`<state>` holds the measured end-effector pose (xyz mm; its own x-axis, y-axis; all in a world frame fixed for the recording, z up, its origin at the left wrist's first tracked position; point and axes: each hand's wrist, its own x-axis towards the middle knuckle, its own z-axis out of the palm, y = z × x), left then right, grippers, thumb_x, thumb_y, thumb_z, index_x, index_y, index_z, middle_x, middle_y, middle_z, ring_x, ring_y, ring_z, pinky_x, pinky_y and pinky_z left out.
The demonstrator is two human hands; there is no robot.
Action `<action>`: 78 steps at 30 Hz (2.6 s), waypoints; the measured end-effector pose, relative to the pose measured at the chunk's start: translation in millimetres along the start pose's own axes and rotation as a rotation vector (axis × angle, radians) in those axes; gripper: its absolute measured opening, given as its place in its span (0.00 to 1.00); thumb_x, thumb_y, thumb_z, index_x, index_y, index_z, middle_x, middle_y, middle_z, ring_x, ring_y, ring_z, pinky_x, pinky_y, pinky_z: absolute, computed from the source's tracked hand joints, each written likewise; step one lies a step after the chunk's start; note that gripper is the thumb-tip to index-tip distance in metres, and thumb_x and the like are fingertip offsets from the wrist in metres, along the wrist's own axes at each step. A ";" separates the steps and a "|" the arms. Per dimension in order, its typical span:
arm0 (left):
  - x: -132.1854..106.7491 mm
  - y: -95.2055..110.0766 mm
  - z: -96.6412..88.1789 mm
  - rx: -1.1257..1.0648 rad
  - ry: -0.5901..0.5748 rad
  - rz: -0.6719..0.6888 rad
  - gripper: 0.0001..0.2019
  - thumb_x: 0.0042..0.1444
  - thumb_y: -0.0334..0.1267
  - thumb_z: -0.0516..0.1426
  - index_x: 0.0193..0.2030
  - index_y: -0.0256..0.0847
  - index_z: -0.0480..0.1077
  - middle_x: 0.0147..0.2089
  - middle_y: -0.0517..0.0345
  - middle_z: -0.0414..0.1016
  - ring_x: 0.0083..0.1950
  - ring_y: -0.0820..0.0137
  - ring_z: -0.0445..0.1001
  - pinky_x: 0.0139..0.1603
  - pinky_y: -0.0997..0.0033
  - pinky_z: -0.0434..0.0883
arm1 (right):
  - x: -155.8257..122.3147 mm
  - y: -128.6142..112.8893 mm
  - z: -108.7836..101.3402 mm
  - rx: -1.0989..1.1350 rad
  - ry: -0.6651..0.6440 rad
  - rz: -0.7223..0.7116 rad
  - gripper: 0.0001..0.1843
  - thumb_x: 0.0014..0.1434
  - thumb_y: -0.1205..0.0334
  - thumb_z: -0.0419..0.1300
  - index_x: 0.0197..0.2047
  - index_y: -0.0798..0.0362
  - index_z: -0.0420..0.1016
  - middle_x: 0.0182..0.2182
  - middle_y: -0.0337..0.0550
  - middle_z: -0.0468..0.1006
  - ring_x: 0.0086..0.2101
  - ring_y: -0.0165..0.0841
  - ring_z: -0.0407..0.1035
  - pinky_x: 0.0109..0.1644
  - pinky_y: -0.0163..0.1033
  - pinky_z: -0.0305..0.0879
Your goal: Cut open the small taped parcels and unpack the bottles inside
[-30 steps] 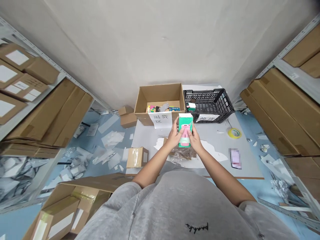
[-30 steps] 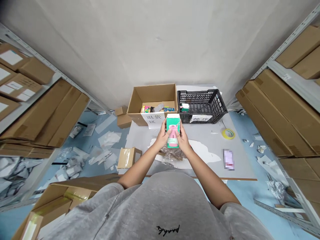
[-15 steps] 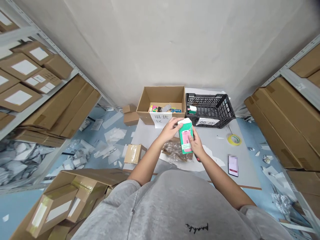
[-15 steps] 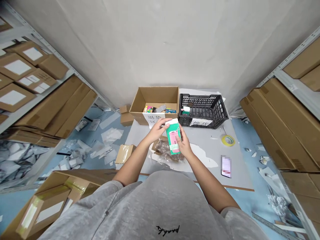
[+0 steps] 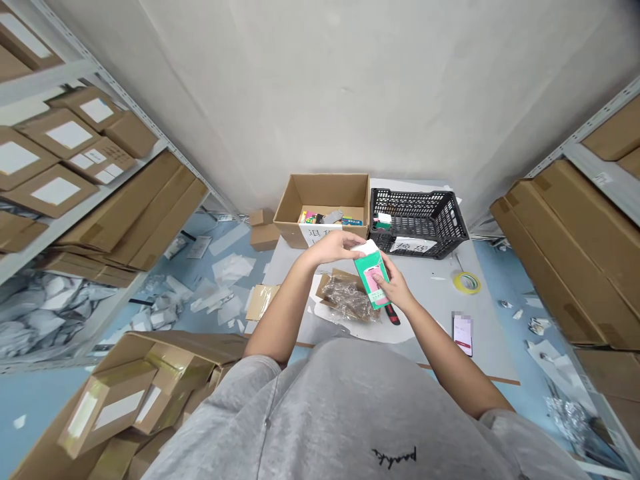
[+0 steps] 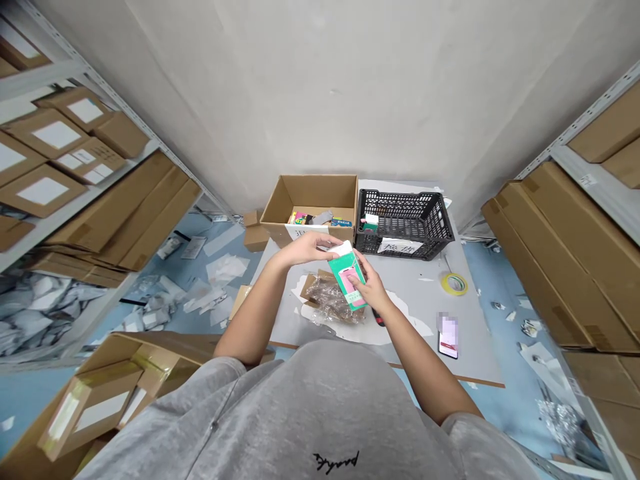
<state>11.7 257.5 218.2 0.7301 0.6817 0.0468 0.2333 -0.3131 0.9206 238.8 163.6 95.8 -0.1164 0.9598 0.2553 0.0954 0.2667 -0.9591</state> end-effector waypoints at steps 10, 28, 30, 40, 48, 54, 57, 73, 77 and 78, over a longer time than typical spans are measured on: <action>-3.3 3.6 20.9 0.423 0.030 0.052 0.15 0.64 0.41 0.58 0.54 0.42 0.80 0.42 0.53 0.85 0.38 0.63 0.80 0.45 0.64 0.73 | -9.6 5.3 4.6 -0.069 0.027 0.026 0.41 0.65 0.39 0.62 0.75 0.46 0.61 0.68 0.49 0.70 0.64 0.48 0.67 0.71 0.55 0.61; 5.9 -41.2 28.5 0.129 0.756 0.026 0.08 0.65 0.42 0.59 0.47 0.45 0.77 0.54 0.51 0.74 0.57 0.59 0.73 0.58 0.55 0.73 | -7.9 -4.8 21.1 -0.043 0.088 -0.034 0.45 0.63 0.33 0.61 0.75 0.47 0.61 0.66 0.50 0.72 0.64 0.49 0.67 0.70 0.56 0.61; -1.1 -33.3 26.2 0.230 0.684 0.085 0.06 0.64 0.38 0.59 0.38 0.45 0.79 0.55 0.52 0.74 0.62 0.57 0.70 0.64 0.50 0.68 | -6.8 -6.5 19.1 -0.039 0.058 -0.040 0.46 0.61 0.32 0.63 0.75 0.47 0.61 0.66 0.50 0.72 0.64 0.50 0.67 0.70 0.55 0.62; -25.8 7.7 14.2 0.234 0.208 0.193 0.14 0.68 0.48 0.56 0.39 0.43 0.78 0.43 0.53 0.77 0.50 0.61 0.73 0.57 0.59 0.70 | -7.6 -5.8 13.8 -0.015 0.009 -0.018 0.44 0.62 0.34 0.64 0.73 0.47 0.65 0.65 0.49 0.73 0.62 0.50 0.69 0.69 0.55 0.64; -30.0 -5.4 -2.1 0.004 0.006 0.149 0.13 0.64 0.45 0.60 0.49 0.44 0.82 0.40 0.55 0.78 0.41 0.67 0.76 0.46 0.65 0.74 | -7.3 -7.3 7.9 0.008 -0.026 0.044 0.43 0.61 0.34 0.65 0.71 0.48 0.67 0.64 0.50 0.74 0.62 0.49 0.70 0.68 0.55 0.65; -29.1 -9.5 -0.4 0.012 -0.015 0.071 0.22 0.60 0.46 0.65 0.61 0.48 0.76 0.43 0.57 0.76 0.39 0.70 0.75 0.41 0.69 0.73 | -6.0 -8.2 3.2 -0.004 -0.133 0.099 0.44 0.59 0.39 0.69 0.72 0.48 0.67 0.66 0.50 0.72 0.64 0.51 0.68 0.69 0.55 0.65; -28.8 -11.3 4.2 -0.041 0.026 0.051 0.20 0.59 0.44 0.66 0.57 0.43 0.76 0.47 0.53 0.77 0.44 0.68 0.76 0.46 0.67 0.72 | -4.2 -8.3 0.2 0.002 -0.113 0.113 0.43 0.60 0.39 0.68 0.72 0.47 0.66 0.66 0.49 0.72 0.64 0.50 0.68 0.69 0.56 0.63; -23.2 -48.0 27.4 0.075 0.027 0.094 0.18 0.56 0.46 0.66 0.52 0.44 0.79 0.49 0.50 0.78 0.55 0.57 0.72 0.58 0.60 0.69 | 1.3 -24.5 -28.6 -0.038 -0.315 0.240 0.38 0.61 0.42 0.68 0.71 0.44 0.69 0.64 0.43 0.75 0.60 0.51 0.72 0.65 0.57 0.69; -17.9 -53.9 37.7 -0.195 0.323 0.107 0.22 0.63 0.52 0.62 0.60 0.45 0.74 0.57 0.47 0.77 0.56 0.58 0.75 0.58 0.59 0.71 | 2.4 -28.6 -27.4 -0.066 -0.250 0.243 0.39 0.63 0.41 0.65 0.73 0.43 0.66 0.66 0.42 0.73 0.61 0.51 0.71 0.66 0.57 0.68; -15.5 -55.3 40.2 -0.256 0.425 0.114 0.24 0.62 0.53 0.62 0.61 0.45 0.73 0.58 0.46 0.76 0.56 0.58 0.75 0.57 0.59 0.72 | 2.9 -29.6 -26.1 -0.073 -0.236 0.225 0.39 0.64 0.41 0.65 0.74 0.42 0.65 0.67 0.41 0.72 0.62 0.51 0.69 0.67 0.57 0.67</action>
<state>13.3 237.7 150.9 0.4032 0.8782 0.2572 -0.0369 -0.2653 0.9635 261.4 160.7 128.1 -0.3091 0.9510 -0.0051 0.2138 0.0643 -0.9748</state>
